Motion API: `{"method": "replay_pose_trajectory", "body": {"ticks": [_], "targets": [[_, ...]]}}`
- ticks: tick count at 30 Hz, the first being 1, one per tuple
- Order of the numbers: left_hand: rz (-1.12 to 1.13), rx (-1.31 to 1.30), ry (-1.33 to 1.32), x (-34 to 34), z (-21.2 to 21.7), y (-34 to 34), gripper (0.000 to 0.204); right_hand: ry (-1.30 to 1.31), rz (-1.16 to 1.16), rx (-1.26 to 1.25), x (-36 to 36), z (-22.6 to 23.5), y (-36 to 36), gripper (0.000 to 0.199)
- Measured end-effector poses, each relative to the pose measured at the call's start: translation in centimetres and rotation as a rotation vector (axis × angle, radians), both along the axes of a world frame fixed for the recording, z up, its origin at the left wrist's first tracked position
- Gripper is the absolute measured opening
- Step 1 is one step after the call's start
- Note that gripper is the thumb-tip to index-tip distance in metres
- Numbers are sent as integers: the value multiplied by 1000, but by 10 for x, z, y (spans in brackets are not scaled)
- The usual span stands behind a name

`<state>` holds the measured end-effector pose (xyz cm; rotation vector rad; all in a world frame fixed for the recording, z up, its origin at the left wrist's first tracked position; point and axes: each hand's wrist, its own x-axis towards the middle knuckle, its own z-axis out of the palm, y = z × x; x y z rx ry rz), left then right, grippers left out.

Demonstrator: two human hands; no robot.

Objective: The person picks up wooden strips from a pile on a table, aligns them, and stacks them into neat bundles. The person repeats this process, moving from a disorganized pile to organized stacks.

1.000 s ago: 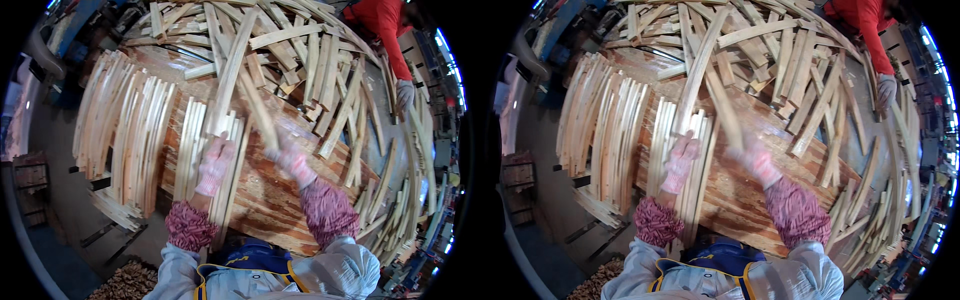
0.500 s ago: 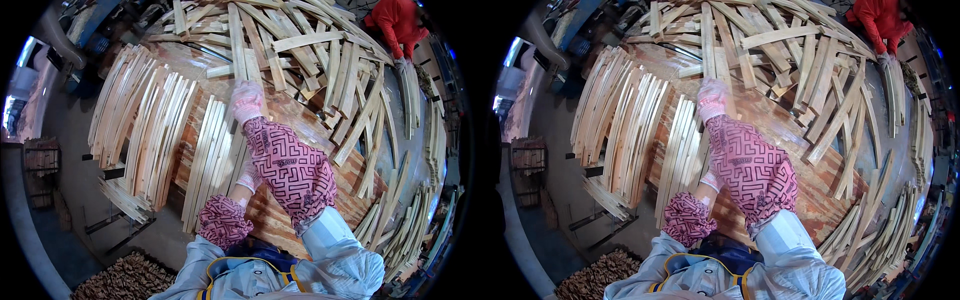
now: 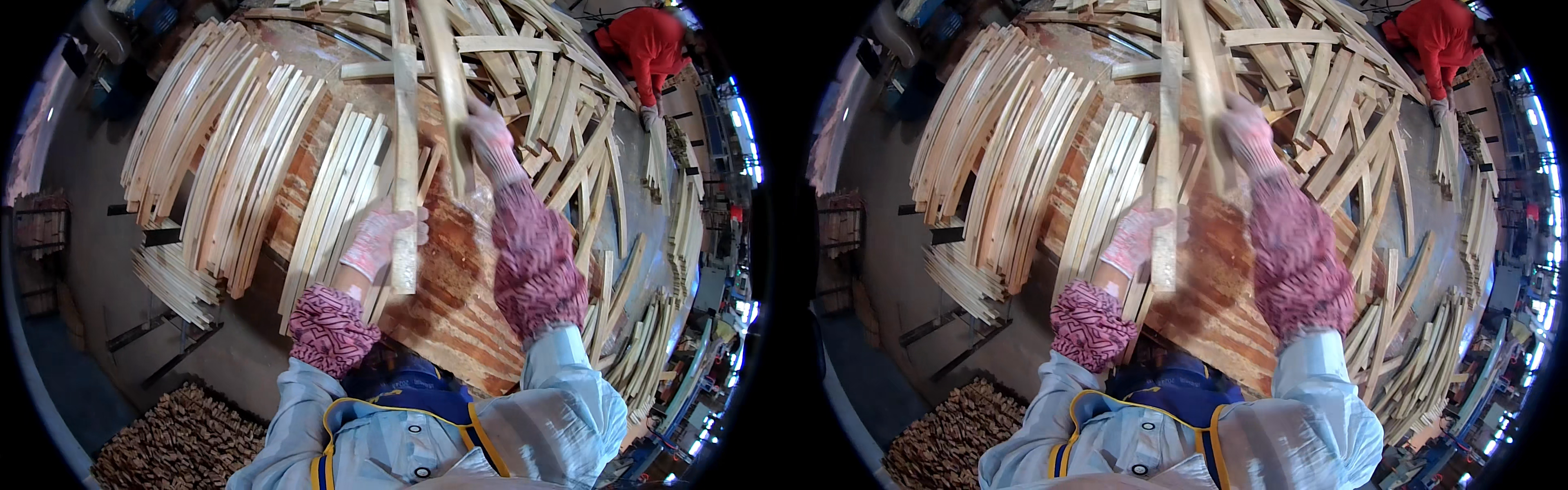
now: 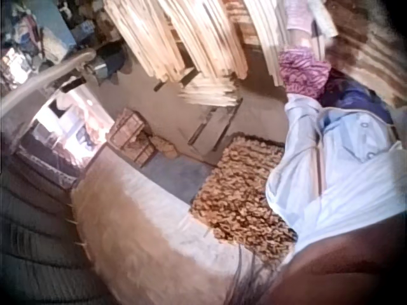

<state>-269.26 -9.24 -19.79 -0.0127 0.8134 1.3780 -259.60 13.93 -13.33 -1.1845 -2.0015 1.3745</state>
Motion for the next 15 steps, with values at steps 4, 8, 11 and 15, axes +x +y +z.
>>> {"method": "replay_pose_trajectory", "body": {"ticks": [4,8,11,15], "targets": [[27,-62,-6,-14,6,-34,49,-271,-177,-62,108,-39,-99,48],[-58,-194,330,-25,26,-59,28,-460,-280,42,218,-160,-205,64],[-12,-283,622,-62,27,-105,14,-856,-188,-125,192,-118,-242,83],[-337,-737,1398,-113,31,-151,36,-929,-177,41,166,-78,-237,87]]}}
